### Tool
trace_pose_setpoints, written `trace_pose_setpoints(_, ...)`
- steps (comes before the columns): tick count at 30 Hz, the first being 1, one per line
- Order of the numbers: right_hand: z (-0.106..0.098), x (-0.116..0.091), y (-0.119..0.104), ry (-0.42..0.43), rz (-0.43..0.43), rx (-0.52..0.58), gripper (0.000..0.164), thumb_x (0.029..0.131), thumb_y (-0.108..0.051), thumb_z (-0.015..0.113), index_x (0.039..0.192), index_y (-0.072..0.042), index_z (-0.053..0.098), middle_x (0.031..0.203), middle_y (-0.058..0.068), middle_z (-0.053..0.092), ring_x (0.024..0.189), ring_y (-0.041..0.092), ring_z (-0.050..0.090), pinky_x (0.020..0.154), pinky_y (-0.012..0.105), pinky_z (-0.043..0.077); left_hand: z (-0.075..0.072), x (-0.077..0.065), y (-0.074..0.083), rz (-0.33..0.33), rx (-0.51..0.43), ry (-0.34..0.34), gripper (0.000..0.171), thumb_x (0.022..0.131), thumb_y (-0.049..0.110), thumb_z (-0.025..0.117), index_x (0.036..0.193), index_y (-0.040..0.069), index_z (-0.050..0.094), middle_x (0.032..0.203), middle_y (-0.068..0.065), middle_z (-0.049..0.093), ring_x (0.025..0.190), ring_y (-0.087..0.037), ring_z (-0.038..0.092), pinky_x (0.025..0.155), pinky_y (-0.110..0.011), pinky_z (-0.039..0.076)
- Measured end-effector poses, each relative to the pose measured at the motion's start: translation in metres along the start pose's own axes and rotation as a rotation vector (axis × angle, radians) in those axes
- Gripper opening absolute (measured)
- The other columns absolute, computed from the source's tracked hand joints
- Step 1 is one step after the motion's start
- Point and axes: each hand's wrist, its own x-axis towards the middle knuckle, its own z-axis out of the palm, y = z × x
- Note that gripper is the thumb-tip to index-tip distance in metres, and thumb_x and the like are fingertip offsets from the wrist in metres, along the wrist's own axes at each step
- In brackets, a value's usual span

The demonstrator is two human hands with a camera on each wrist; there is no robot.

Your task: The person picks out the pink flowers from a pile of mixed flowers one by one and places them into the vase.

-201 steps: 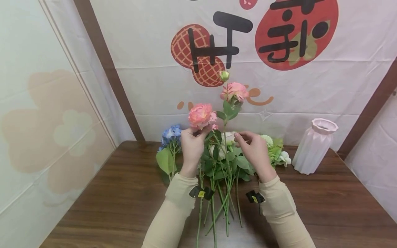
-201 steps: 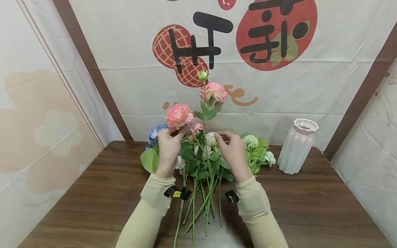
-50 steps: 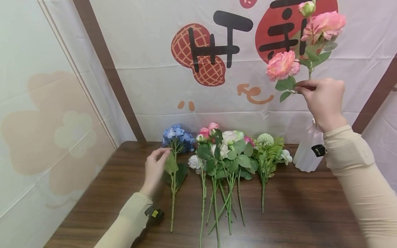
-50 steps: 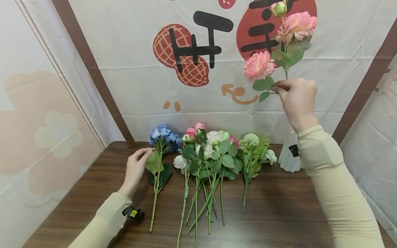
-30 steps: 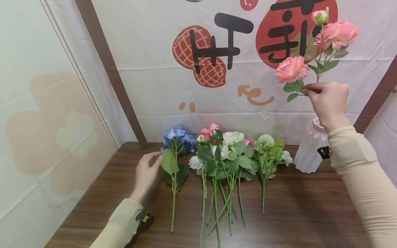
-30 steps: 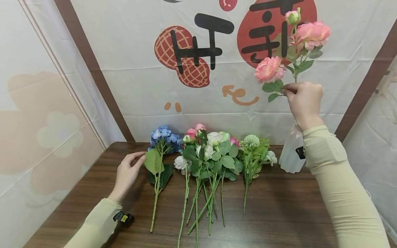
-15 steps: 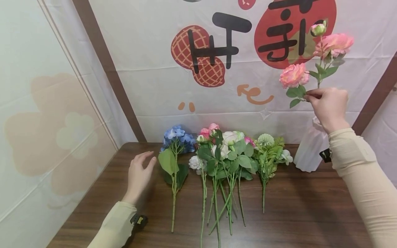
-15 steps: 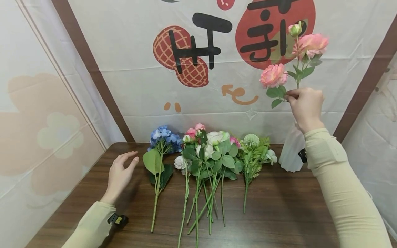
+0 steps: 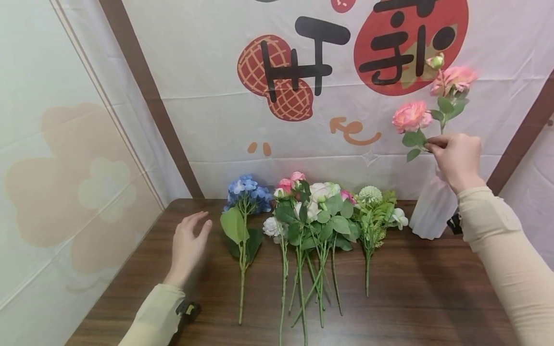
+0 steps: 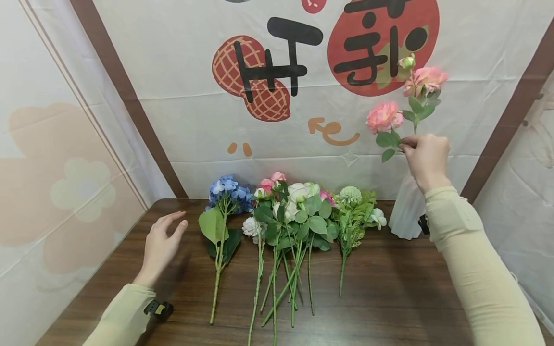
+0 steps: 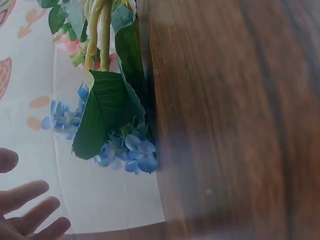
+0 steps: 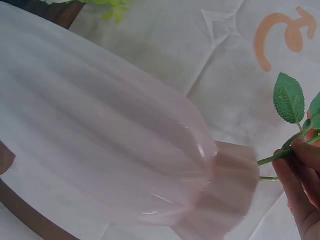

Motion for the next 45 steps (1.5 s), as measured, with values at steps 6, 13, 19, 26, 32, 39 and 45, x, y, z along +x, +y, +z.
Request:
trace_pose_setpoints(6, 0.002, -0.006, 0.006, -0.019, 0.002, -0.008, 0.016, 0.086, -0.010, 0.067, 0.092, 0.004, 0.074, 0.086, 0.024, 0.069, 0.080, 0.047, 0.063, 0.080, 0.049, 0.035, -0.006, -0.001, -0.002, -0.006, 0.014, -0.003, 0.035, 0.093, 0.019, 0.057, 0.122, -0.001, 0.059, 0.130, -0.023, 0.054, 0.121, -0.043, 0.044, 0.101, -0.054, 0.030)
trace_pose_setpoints(13, 0.005, -0.010, 0.011, -0.011, -0.003, -0.018, 0.016, 0.085, -0.011, 0.068, 0.091, 0.003, 0.074, 0.086, 0.025, 0.069, 0.080, 0.047, 0.063, 0.077, 0.050, 0.034, -0.012, -0.004, -0.008, -0.010, 0.027, 0.006, 0.036, 0.094, 0.020, 0.057, 0.123, -0.001, 0.059, 0.131, -0.022, 0.054, 0.121, -0.043, 0.043, 0.100, -0.054, 0.030)
trace_pose_setpoints(19, 0.001, -0.013, 0.013, -0.038, 0.036, -0.063, 0.018, 0.087, -0.015, 0.066, 0.093, 0.000, 0.074, 0.089, 0.024, 0.069, 0.082, 0.047, 0.063, 0.074, 0.052, 0.037, -0.017, -0.005, -0.012, -0.002, 0.041, 0.008, 0.036, 0.094, 0.020, 0.056, 0.123, -0.001, 0.059, 0.131, -0.023, 0.053, 0.121, -0.042, 0.043, 0.100, -0.054, 0.030)
trace_pose_setpoints(26, -0.005, -0.015, 0.015, -0.070, 0.078, -0.128, 0.021, 0.087, -0.020, 0.064, 0.096, -0.003, 0.074, 0.094, 0.025, 0.068, 0.083, 0.051, 0.061, 0.064, 0.052, 0.038, -0.020, -0.005, -0.010, -0.015, 0.048, 0.014, 0.036, 0.094, 0.020, 0.055, 0.123, 0.000, 0.059, 0.132, -0.023, 0.053, 0.121, -0.042, 0.043, 0.100, -0.054, 0.030)
trace_pose_setpoints(32, -0.007, -0.016, 0.018, -0.084, 0.103, -0.153, 0.022, 0.087, -0.021, 0.063, 0.095, -0.004, 0.075, 0.094, 0.025, 0.068, 0.082, 0.051, 0.059, 0.060, 0.051, 0.037, -0.021, -0.005, -0.009, -0.029, 0.046, 0.008, 0.036, 0.095, 0.021, 0.055, 0.124, 0.000, 0.059, 0.133, -0.022, 0.052, 0.123, -0.041, 0.042, 0.101, -0.054, 0.029)
trace_pose_setpoints(39, -0.011, -0.018, 0.021, -0.141, 0.142, -0.157, 0.024, 0.088, -0.023, 0.063, 0.098, -0.004, 0.074, 0.098, 0.025, 0.068, 0.087, 0.049, 0.060, 0.064, 0.051, 0.039, -0.021, -0.005, -0.008, -0.029, 0.042, 0.011, 0.036, 0.095, 0.022, 0.055, 0.124, 0.000, 0.059, 0.133, -0.021, 0.053, 0.123, -0.041, 0.042, 0.101, -0.054, 0.029)
trace_pose_setpoints(45, -0.014, -0.018, 0.023, -0.198, 0.148, -0.143, 0.025, 0.090, -0.021, 0.060, 0.098, -0.001, 0.073, 0.098, 0.025, 0.068, 0.087, 0.047, 0.059, 0.064, 0.050, 0.039, -0.020, -0.005, -0.010, -0.026, 0.041, 0.011, 0.036, 0.095, 0.022, 0.055, 0.124, 0.001, 0.059, 0.132, -0.022, 0.053, 0.123, -0.041, 0.042, 0.101, -0.054, 0.029)
